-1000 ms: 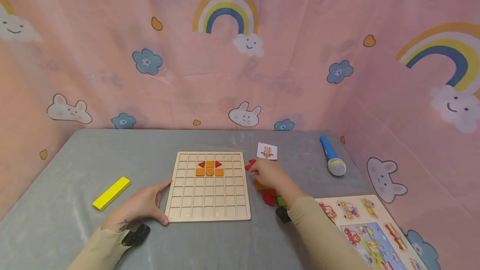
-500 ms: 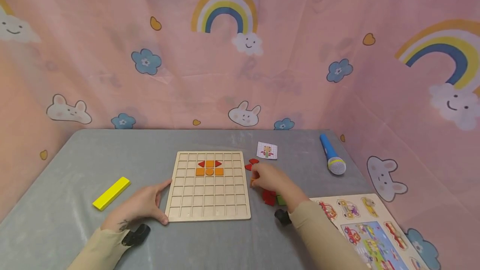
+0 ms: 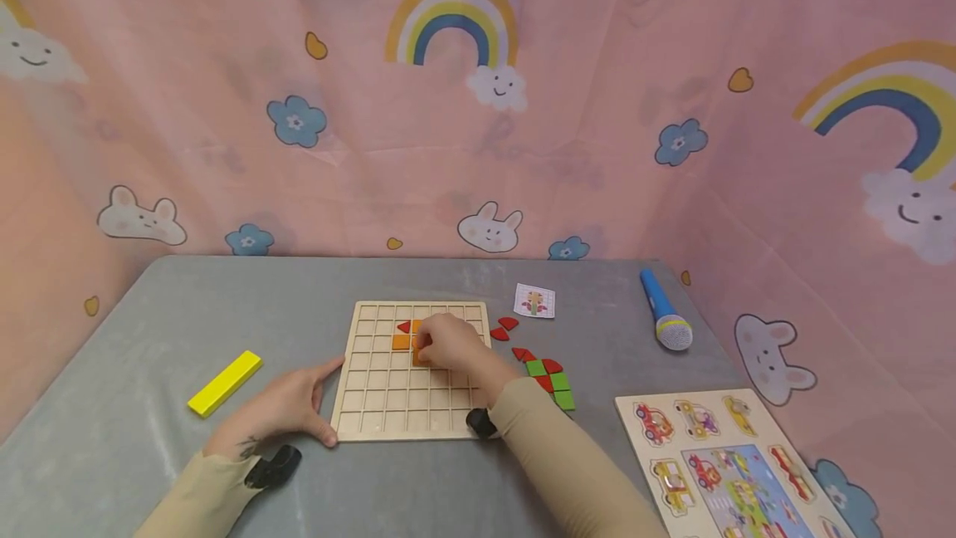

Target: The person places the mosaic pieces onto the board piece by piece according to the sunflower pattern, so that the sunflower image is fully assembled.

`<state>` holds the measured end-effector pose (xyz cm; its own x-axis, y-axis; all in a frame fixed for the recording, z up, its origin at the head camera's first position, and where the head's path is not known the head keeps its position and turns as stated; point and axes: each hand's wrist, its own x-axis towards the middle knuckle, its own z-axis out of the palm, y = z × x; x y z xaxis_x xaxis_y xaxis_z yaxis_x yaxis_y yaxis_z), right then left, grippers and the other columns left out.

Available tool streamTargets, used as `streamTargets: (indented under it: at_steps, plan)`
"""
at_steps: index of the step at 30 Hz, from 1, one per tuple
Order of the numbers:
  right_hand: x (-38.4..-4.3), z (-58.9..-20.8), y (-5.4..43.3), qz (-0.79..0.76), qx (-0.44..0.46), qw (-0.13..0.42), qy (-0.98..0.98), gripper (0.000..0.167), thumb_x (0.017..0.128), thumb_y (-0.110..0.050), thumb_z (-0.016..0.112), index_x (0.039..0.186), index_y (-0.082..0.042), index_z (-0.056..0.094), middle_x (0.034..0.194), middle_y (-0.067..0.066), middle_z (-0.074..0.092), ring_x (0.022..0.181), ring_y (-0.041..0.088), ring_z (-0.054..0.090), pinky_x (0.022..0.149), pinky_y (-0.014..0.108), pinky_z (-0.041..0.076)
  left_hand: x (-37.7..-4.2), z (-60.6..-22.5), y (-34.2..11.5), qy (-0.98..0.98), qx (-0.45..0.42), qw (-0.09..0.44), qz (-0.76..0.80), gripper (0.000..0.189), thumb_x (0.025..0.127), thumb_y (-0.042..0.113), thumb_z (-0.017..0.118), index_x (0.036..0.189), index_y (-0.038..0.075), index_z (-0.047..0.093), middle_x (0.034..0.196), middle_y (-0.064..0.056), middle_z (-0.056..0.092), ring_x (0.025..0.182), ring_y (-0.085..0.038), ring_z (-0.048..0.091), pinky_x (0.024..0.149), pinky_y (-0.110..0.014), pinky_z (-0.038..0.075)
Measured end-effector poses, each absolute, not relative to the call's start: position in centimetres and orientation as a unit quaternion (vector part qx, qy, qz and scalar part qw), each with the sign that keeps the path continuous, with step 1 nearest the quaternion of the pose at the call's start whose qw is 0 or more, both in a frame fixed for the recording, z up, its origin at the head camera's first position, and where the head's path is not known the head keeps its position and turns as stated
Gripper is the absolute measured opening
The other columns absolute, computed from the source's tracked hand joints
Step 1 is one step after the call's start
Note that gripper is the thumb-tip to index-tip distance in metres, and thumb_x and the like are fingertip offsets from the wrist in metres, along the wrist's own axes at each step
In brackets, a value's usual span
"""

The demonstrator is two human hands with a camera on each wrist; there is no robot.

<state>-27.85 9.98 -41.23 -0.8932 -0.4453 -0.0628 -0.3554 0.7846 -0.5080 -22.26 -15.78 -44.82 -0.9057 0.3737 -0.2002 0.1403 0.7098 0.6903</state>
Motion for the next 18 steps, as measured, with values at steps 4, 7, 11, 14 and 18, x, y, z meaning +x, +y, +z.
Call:
streamTargets:
  at_steps: [4, 7, 11, 14, 18]
  plan:
    - [-27.9, -41.5, 9.5, -0.243, -0.206, 0.092, 0.943, 0.006, 0.079, -0.012, 0.072, 0.078, -0.015, 0.066, 0.082, -0.002, 0.064, 0.073, 0.012, 0.054, 0.068, 0.029, 0.045, -22.1, -44.7, -15.7, 0.911, 0.129, 0.161, 0.357, 0.124, 0.039, 0.024, 0.093, 0.144, 0.004, 0.03, 0.057, -0.004, 0.051, 0.047, -0.015, 0.043, 0.044, -0.028, 0.035]
    - [-28.0, -41.7, 9.4, -0.244, -0.204, 0.093, 0.943, 0.005, 0.079, -0.013, 0.072, 0.08, -0.014, 0.067, 0.085, -0.001, 0.065, 0.076, 0.013, 0.057, 0.07, 0.03, 0.046, -22.1, -44.6, -15.7, 0.915, 0.122, 0.155, 0.353, 0.124, 0.038, 0.022, 0.094, 0.144, 0.005, 0.031, 0.056, -0.003, 0.05, 0.046, -0.014, 0.041, 0.044, -0.028, 0.035]
    - [-27.9, -41.7, 9.2, -0.219, -0.214, 0.089, 0.948, 0.007, 0.08, -0.015, 0.071, 0.087, -0.012, 0.072, 0.093, 0.001, 0.067, 0.086, 0.016, 0.061, 0.075, 0.032, 0.048, -22.0, -44.6, -15.6, 0.917, 0.119, 0.152, 0.348, 0.124, 0.038, 0.022, 0.094, 0.144, 0.005, 0.032, 0.056, -0.003, 0.05, 0.045, -0.014, 0.041, 0.044, -0.028, 0.035]
    - [-27.8, -41.3, 9.4, -0.199, -0.213, 0.084, 0.953, 0.013, 0.083, -0.016, 0.069, 0.095, -0.012, 0.073, 0.099, 0.002, 0.066, 0.091, 0.018, 0.061, 0.076, 0.033, 0.049, -22.0, -44.6, -15.6, 0.917, 0.119, 0.155, 0.347, 0.124, 0.038, 0.022, 0.094, 0.144, 0.005, 0.032, 0.056, -0.003, 0.05, 0.045, -0.014, 0.041, 0.044, -0.028, 0.035]
    - [-28.0, -39.8, 11.3, -0.202, -0.177, 0.073, 0.961, 0.019, 0.085, -0.014, 0.065, 0.102, -0.01, 0.072, 0.102, 0.004, 0.066, 0.092, 0.021, 0.061, 0.076, 0.036, 0.049, -22.1, -44.7, -15.5, 0.915, 0.122, 0.161, 0.349, 0.124, 0.038, 0.024, 0.094, 0.144, 0.005, 0.031, 0.056, -0.003, 0.05, 0.046, -0.014, 0.041, 0.044, -0.027, 0.034]
